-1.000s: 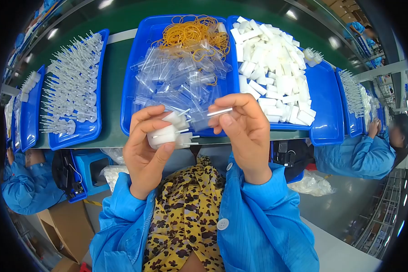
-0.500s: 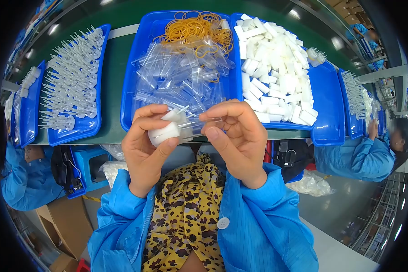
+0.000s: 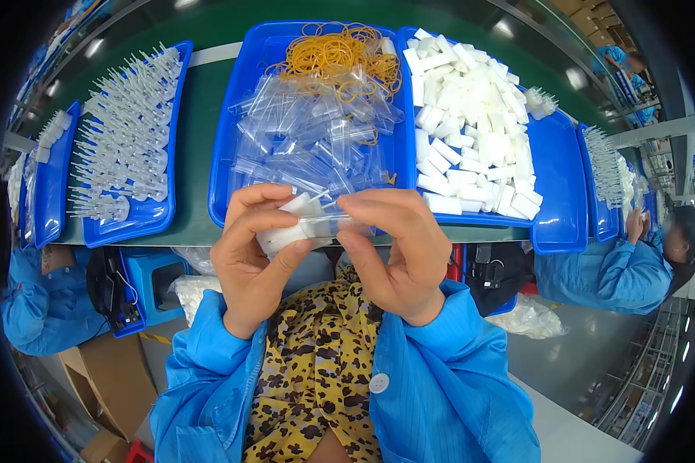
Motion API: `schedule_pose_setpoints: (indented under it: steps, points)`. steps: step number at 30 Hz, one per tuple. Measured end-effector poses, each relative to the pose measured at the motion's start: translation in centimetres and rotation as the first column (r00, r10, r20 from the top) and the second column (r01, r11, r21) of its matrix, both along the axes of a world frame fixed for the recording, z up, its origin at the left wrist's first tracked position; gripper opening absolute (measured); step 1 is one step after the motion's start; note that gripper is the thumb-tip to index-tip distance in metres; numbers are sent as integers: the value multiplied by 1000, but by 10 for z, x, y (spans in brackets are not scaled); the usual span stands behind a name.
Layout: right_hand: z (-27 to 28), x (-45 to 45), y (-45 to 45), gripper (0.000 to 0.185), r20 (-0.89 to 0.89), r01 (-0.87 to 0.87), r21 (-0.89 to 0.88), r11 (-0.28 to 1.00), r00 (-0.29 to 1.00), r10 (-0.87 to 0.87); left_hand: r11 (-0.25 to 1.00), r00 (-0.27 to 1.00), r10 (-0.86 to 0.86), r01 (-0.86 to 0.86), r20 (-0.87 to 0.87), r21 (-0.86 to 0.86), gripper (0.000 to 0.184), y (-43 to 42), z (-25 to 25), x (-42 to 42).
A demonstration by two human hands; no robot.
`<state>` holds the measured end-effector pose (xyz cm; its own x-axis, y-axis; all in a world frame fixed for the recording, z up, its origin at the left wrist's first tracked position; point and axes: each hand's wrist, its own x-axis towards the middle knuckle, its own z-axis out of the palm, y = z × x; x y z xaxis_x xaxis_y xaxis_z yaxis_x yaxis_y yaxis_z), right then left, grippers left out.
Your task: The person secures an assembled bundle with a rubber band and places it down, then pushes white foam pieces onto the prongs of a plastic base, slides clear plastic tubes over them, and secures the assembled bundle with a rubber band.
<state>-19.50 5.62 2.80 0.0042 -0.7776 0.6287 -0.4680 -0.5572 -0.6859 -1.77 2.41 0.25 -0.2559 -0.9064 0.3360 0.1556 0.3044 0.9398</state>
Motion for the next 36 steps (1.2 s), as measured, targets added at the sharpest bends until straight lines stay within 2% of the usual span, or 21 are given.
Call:
schedule_pose_setpoints:
  steps: [1,3,4,6,7,9,12,13,14,15,16,17,18,19,21,23,25,29,31,35,36]
  points:
    - [0,2,0,29,-1,-1,-4,1000,1000,1,1000,999,-12,13,39,-25,24,-1,0,1]
    - [1,6,0,24,342,-85,150,985,939,29,998,998,-4,7,59,-59,24,-1,0,2]
    - [2,6,-1,24,342,-85,149,985,939,29,996,997,4,3,81,-89,23,-1,0,2]
    - [5,5,-3,22,600,-247,406,880,799,-52,997,997,16,-10,73,-78,24,1,-2,2]
    - [4,5,-4,22,599,-248,405,880,799,-51,997,998,31,-27,63,-68,25,1,-2,0]
    - [0,3,-3,31,279,-114,241,964,959,44,996,998,49,-47,26,-71,25,1,3,-4]
    - [-7,-5,-10,41,205,-18,192,981,979,-22,998,998,40,-42,-42,-45,28,4,4,-5]
    - [-9,-5,-9,41,206,-17,192,981,978,-24,1000,997,16,-17,-70,-18,29,5,3,-5]
    - [-10,-3,-9,49,226,-12,202,979,973,-35,1000,998,14,-15,-67,-16,29,5,1,-4]
    - [-12,-2,-8,57,246,-7,212,977,968,-47,998,1000,27,-27,1,-61,30,5,-3,-3]
    - [-10,2,-8,57,248,-6,213,977,968,-48,993,997,43,-36,68,-108,31,4,-6,-3]
    - [-5,9,-11,68,170,19,187,982,984,-52,993,997,43,-36,69,-109,31,3,-7,-5]
    - [-3,15,-12,81,91,43,159,986,994,-58,962,983,123,-85,134,-260,33,2,-8,-9]
    - [-4,20,-13,81,92,45,159,986,994,-60,906,960,209,-119,185,-407,36,3,-9,-13]
    - [-10,24,-13,99,123,66,176,982,988,-88,894,959,221,-127,178,-430,42,3,-12,-18]
    - [-13,17,-12,100,51,108,186,977,992,-120,888,958,209,-101,198,-448,50,3,-17,-18]
    - [-10,15,-10,98,-161,209,83,974,968,-194,878,962,213,-111,172,-465,50,2,-20,-19]
    - [-5,15,-11,96,-179,237,97,967,960,-218,855,963,212,-99,168,-510,54,0,-21,-16]
    - [-3,13,-14,93,-107,106,281,954,991,-79,854,962,204,-85,180,-514,55,0,-22,-14]
    - [-1,12,-13,91,-130,107,205,973,988,-82,858,970,190,-90,150,-505,61,3,-25,-16]
    - [-6,11,-13,88,-164,111,129,985,983,-89,860,970,189,-89,152,-502,61,3,-27,-17]
